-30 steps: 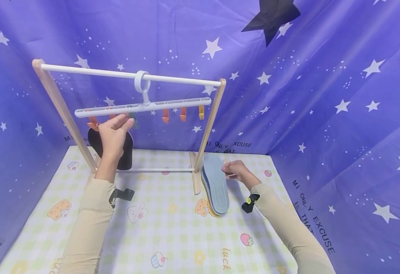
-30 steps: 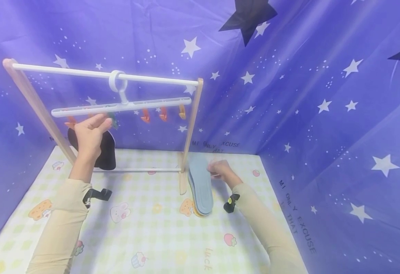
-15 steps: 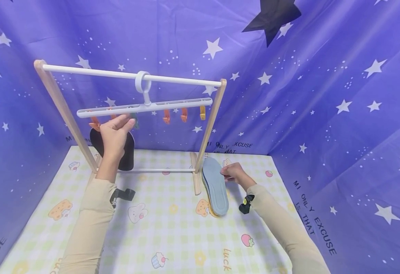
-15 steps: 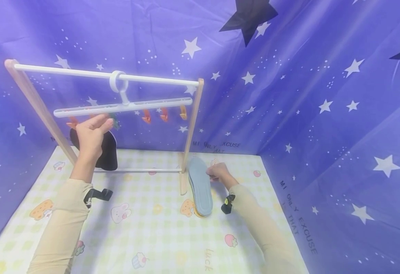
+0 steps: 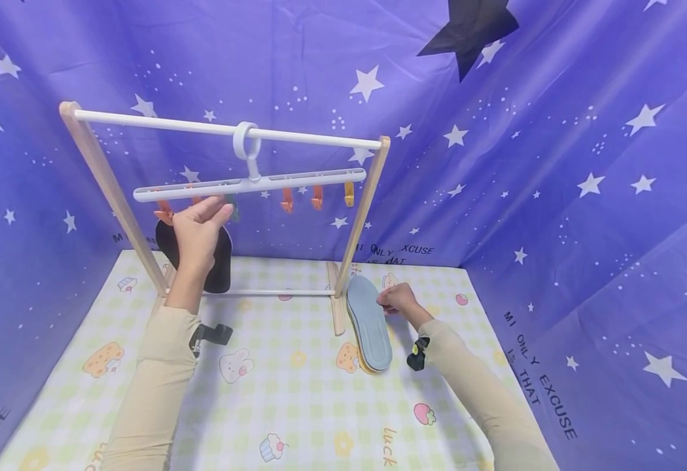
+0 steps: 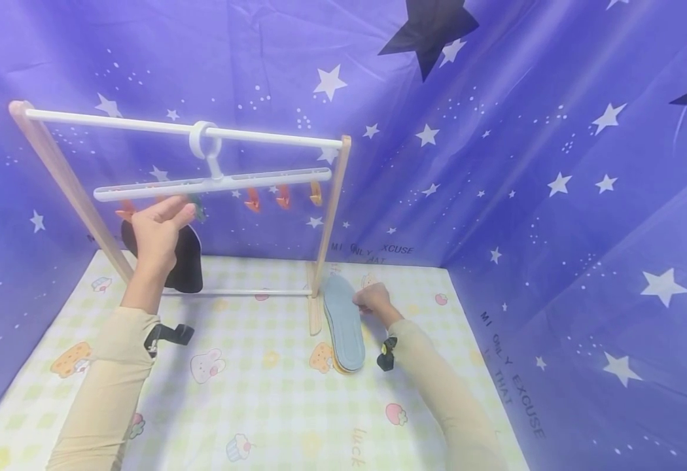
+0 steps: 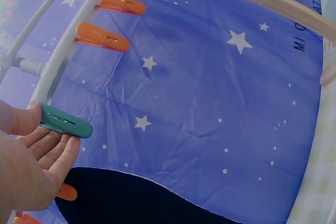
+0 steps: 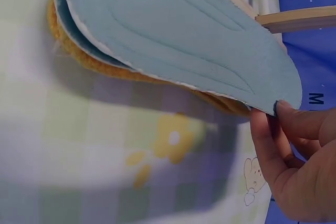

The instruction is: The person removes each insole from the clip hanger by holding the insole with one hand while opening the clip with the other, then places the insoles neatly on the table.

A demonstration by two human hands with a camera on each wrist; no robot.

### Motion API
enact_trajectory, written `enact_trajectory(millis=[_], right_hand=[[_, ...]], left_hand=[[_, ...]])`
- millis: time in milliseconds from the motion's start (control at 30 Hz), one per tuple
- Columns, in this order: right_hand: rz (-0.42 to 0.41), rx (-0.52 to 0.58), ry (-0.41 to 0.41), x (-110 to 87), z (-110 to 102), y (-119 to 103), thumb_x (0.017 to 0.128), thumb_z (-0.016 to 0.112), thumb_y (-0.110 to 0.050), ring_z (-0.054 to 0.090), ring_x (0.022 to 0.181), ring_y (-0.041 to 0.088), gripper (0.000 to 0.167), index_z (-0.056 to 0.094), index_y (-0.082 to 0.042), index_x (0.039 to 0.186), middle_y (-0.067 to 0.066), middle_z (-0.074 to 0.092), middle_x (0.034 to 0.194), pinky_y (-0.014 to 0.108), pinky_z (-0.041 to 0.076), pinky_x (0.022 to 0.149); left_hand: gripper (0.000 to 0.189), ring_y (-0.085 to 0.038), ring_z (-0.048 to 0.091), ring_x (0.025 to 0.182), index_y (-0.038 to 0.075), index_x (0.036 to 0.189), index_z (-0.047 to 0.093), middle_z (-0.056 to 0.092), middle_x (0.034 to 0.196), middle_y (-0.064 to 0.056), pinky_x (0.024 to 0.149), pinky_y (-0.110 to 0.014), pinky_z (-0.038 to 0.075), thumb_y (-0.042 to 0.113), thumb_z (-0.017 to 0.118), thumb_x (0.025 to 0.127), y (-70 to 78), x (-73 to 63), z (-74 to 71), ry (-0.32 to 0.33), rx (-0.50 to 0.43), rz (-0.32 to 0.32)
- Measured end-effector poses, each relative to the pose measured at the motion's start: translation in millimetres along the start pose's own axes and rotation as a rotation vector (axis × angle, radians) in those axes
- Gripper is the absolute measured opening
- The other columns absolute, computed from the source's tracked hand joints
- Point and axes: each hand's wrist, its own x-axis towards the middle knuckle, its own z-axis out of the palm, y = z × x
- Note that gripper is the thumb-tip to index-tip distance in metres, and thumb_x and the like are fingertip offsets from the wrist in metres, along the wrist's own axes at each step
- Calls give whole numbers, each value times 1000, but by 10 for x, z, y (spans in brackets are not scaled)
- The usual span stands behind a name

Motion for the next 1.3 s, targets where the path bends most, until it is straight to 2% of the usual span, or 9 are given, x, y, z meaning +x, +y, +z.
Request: enact_trajectory(millis=[233,367,500,633,733,833,933,1067,1300], right_hand=[[-28,-27,30,12,42,31,85,71,5,64,57,9,16,73,12,99,-1,67,63,36,65,68],[-35,-63,55,27,60,38,83,73,4,66,55,13,15,74,12,96,1,69,62,40,65,69],[-34,-112,83,18,72,30,81,75,3,69,56,17,14,75,12,92,9,73,66,41,65,69],[-28,-141,104,8,91,14,81,76,3,69,57,18,14,75,11,91,19,76,76,42,66,70],[-24,-160,125,13,106,6,80,78,3,73,60,23,14,75,11,91,22,77,81,43,65,71],[-18,-192,155,21,117,0,77,80,3,76,66,30,16,75,11,89,22,76,79,43,65,71],[-2,-212,173,28,125,-9,74,81,3,77,70,33,16,73,10,86,20,75,73,42,65,70],[19,-216,179,40,133,-16,73,80,3,77,70,33,15,71,9,83,17,73,67,41,65,68],[-7,-287,193,25,138,-5,73,82,-2,75,63,28,17,71,7,83,16,74,68,32,63,61]], left_hand=[[30,9,70,84,-12,119,68,71,109,-12,87,-16,59,-7,71,90,-20,9,3,-2,4,14],[30,4,72,89,-11,120,69,70,115,-21,89,-18,59,-6,72,90,-20,14,4,3,19,7],[30,-1,74,92,-10,120,69,69,117,-22,91,-20,59,-6,72,90,-22,16,2,2,27,2],[30,-2,74,93,-10,120,69,69,116,-22,90,-19,59,-5,72,90,-24,15,-3,2,34,3],[31,-5,75,97,-10,120,69,69,117,-22,91,-20,59,-5,72,90,-19,12,-4,0,43,1],[31,-3,74,96,-11,121,69,69,119,-24,93,-22,59,-4,72,91,-10,8,-2,-6,52,-7],[31,4,71,90,-12,122,68,66,122,-28,95,-24,58,-3,71,92,-5,8,1,-13,50,-15],[32,10,68,86,-12,123,67,65,123,-29,96,-24,58,-3,71,92,-12,15,2,-18,46,-20],[32,9,69,88,-10,123,68,67,122,-25,96,-24,58,-1,72,92,-22,22,-5,-21,59,-26]])
